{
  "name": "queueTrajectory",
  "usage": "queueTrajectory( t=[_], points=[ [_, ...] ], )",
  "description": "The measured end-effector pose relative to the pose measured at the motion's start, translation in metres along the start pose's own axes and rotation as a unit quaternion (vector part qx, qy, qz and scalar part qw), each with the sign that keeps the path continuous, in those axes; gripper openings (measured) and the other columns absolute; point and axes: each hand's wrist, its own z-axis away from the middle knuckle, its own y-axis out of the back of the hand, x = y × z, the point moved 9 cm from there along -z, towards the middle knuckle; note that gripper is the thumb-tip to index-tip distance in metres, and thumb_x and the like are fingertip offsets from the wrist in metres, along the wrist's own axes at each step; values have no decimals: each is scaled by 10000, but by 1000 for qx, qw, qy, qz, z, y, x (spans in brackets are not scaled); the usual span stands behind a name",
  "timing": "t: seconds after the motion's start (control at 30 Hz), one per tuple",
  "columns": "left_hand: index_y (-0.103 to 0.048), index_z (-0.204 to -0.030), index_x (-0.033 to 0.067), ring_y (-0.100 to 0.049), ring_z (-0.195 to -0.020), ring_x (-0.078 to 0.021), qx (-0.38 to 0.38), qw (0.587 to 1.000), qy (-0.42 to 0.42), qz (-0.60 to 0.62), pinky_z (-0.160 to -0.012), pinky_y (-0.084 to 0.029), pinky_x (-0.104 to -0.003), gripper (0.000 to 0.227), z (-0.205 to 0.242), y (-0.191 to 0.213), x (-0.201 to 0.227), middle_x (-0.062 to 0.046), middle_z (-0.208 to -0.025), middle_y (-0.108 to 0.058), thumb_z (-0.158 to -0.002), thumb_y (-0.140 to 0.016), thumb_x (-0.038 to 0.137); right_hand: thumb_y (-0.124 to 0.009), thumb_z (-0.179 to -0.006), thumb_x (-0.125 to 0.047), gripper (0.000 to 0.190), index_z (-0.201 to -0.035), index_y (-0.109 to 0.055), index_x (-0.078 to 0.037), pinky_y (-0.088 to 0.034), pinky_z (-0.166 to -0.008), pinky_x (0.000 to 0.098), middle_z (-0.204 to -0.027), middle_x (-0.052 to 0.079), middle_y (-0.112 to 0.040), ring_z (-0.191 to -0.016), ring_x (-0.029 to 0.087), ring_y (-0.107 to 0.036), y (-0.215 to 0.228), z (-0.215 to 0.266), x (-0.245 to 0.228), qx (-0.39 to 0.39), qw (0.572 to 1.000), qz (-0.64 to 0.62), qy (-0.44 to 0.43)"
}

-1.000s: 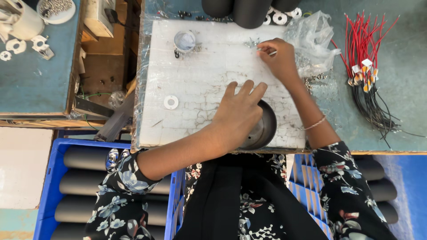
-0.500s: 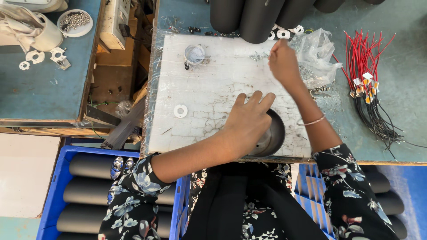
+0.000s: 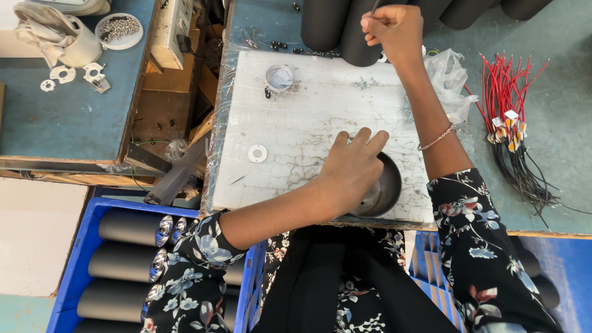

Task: The person inserts a small LED light into a black cylindrical housing and secures it with a white plastic ring. They then use a green power drill to fasten the ring in place. The process is repeated with a second LED light, and the finished components are placed into a blue crate.

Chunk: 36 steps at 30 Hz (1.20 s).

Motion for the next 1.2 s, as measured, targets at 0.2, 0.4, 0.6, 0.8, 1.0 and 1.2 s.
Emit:
queueTrajectory(
  t=[0.2,0.4,0.6,0.8,1.0,1.2],
  points=[
    [-751,-682,58,-509,-1169,-275,-11,1000,5,17,-877,-496,-447,211,-1,-3,-1,-100,-1218,-521,-627,-841,241,-747,-1013,-29,120,-1050,-754,85,-636,-675,241,-891,110,-746,-731,125,-731,-8,-1,-14,-37,999,-27,15],
    [-758,-715,64,-503,-1179,-271,-14,1000,6,20,-873,-495,-445,196,0,-4,-2,-91,-1230,-521,-653,-841,231,-745,-1021,-45,133,-1043,-744,85,-606,-642,237,-861,105,-737,-705,120,-716,0,7,-26,-39,999,10,15],
    [-763,-704,58,-499,-1165,-279,8,1000,4,27,-890,-489,-464,201,-1,-3,-1,-103,-1262,-515,-610,-844,216,-739,-1080,-55,144,-1060,-716,86,-565,-665,218,-896,109,-713,-739,104,-684,9,10,-43,-114,989,85,49],
    [-763,-725,65,-500,-1164,-279,0,1000,3,5,-879,-495,-453,191,-2,-7,-1,-101,-1287,-510,-587,-840,171,-745,-1049,-101,171,-1068,-712,66,-547,-714,216,-1013,66,-733,-801,88,-669,13,13,-75,-210,968,135,11],
    [-760,-706,46,-497,-1165,-281,-9,1000,5,7,-897,-495,-461,201,-3,-6,-1,-110,-1299,-498,-628,-851,208,-721,-891,-165,250,-1059,-658,9,-508,-723,249,-946,78,-693,-816,101,-660,25,8,-108,-270,933,234,-52],
    [-761,-739,52,-501,-1165,-267,-28,1000,7,-9,-873,-504,-442,198,-3,-8,-1,-99,-1283,-502,-600,-856,157,-696,-913,-164,228,-1077,-645,-15,-529,-744,287,-944,71,-699,-819,123,-674,59,26,-115,-248,931,265,-45]
  ],
)
